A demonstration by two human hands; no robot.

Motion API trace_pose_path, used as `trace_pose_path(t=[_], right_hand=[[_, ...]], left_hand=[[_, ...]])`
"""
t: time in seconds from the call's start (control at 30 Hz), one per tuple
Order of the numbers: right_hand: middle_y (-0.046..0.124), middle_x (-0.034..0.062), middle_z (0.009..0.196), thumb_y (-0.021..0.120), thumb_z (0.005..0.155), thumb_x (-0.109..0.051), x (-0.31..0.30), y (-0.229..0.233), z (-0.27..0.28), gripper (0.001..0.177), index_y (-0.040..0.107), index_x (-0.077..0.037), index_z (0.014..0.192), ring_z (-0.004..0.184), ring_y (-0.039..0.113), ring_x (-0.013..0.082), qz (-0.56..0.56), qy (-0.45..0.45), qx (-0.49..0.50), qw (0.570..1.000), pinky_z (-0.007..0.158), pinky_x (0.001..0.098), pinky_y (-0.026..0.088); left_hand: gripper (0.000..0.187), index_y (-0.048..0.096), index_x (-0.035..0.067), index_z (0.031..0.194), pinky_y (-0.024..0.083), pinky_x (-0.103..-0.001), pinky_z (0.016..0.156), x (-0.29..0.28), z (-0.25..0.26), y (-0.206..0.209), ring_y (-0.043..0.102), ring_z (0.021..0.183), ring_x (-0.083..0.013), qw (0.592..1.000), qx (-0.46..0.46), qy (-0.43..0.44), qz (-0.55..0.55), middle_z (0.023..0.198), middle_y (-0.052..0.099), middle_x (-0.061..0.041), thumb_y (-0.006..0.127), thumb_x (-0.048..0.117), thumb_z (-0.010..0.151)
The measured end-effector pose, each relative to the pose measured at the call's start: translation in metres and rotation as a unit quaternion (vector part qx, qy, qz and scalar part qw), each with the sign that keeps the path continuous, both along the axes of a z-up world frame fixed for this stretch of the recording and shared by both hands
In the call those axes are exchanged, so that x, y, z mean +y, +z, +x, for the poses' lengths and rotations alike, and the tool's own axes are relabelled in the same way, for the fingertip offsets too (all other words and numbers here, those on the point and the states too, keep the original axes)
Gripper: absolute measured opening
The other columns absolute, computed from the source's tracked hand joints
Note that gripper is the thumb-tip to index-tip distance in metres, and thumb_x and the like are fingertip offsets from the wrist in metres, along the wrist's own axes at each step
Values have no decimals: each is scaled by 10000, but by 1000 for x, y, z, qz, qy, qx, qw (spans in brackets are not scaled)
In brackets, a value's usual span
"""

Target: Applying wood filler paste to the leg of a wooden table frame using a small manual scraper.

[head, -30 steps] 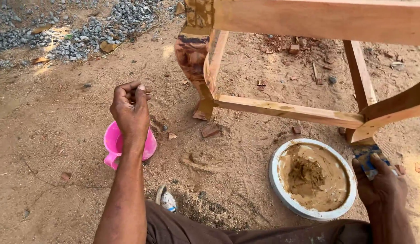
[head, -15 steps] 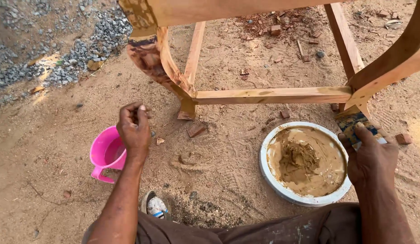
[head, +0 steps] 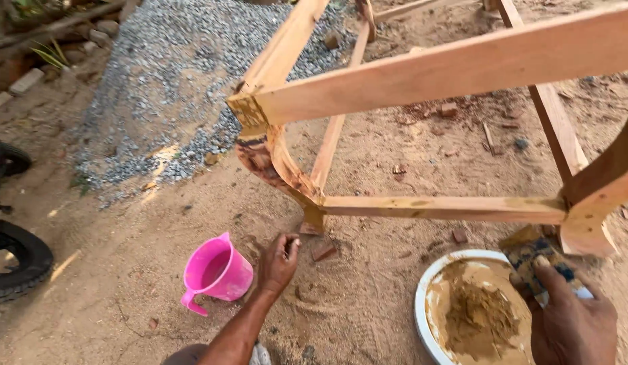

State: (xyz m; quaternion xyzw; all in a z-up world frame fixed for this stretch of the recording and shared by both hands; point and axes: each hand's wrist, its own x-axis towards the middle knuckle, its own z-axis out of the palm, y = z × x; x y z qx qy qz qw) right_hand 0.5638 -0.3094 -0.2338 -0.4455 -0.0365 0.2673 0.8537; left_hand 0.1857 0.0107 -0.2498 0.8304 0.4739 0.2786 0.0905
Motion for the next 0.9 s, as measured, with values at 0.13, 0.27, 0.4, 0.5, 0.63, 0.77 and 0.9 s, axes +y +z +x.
trace_pose_path(t=[0.13, 0.27, 0.4, 0.5, 0.63, 0.77, 0.9], right_hand=[[714, 229, 1089, 689, 992, -44, 10, -12, 4, 292, 592, 59, 1247, 977, 748, 309, -79, -36, 33, 996, 859, 461, 658], [709, 249, 1069, 713, 997, -87, 19, -25, 6, 331, 553, 56, 1249, 981, 741, 326, -90, -41, 40, 994, 834, 487, 649], [701, 241, 1038, 711, 998, -119, 14, -32, 12, 335, 531, 24, 1242, 937, 734, 322, -93, -38, 45, 994, 797, 505, 644], [696, 237, 1018, 710, 1000, -140, 10, -43, 20, 338, 516, 3, 1237, 908, 729, 319, -96, -36, 44, 994, 772, 516, 641], [662, 253, 913, 619, 1059, -152, 7, -74, 36, 224, 607, 18, 1205, 771, 700, 327, -63, 60, 80, 993, 686, 543, 615], [701, 105, 1113, 638, 1001, -47, 0, -22, 15, 250, 614, -72, 1248, 988, 708, 247, 0, -11, 97, 995, 799, 432, 603], [714, 92, 1068, 668, 923, -82, -5, -1, 4, 306, 633, -79, 1227, 913, 705, 233, 29, -16, 100, 994, 785, 379, 600]], left_hand=[[144, 680, 136, 1115, 544, -249, 453, -4, 2, -19, 627, 607, -84, 999, 37, -22, 14, 917, 737, -28, 605, 189, 1004], [115, 679, 127, 1078, 503, -216, 450, -17, 3, 0, 581, 562, -62, 982, 137, -133, 4, 880, 738, -7, 604, 184, 1012], [155, 674, 166, 1114, 501, -275, 481, -40, 31, 76, 539, 562, -101, 963, 237, -112, -61, 814, 706, -9, 578, 261, 1038], [185, 657, 111, 1074, 531, -328, 586, -46, 47, 114, 546, 655, -133, 933, 301, -192, -45, 851, 649, -62, 608, 282, 1026], [281, 636, 120, 1107, 554, -386, 681, -51, 50, 139, 595, 725, -168, 887, 394, -224, -90, 882, 653, -49, 607, 383, 1011], [348, 624, 102, 1120, 549, -472, 788, -55, 26, 141, 679, 892, -278, 899, 361, -228, -97, 992, 696, -112, 647, 416, 971], [338, 619, 125, 1137, 553, -452, 851, -54, -10, 126, 698, 971, -283, 889, 352, -236, -175, 1112, 709, -92, 640, 406, 951]])
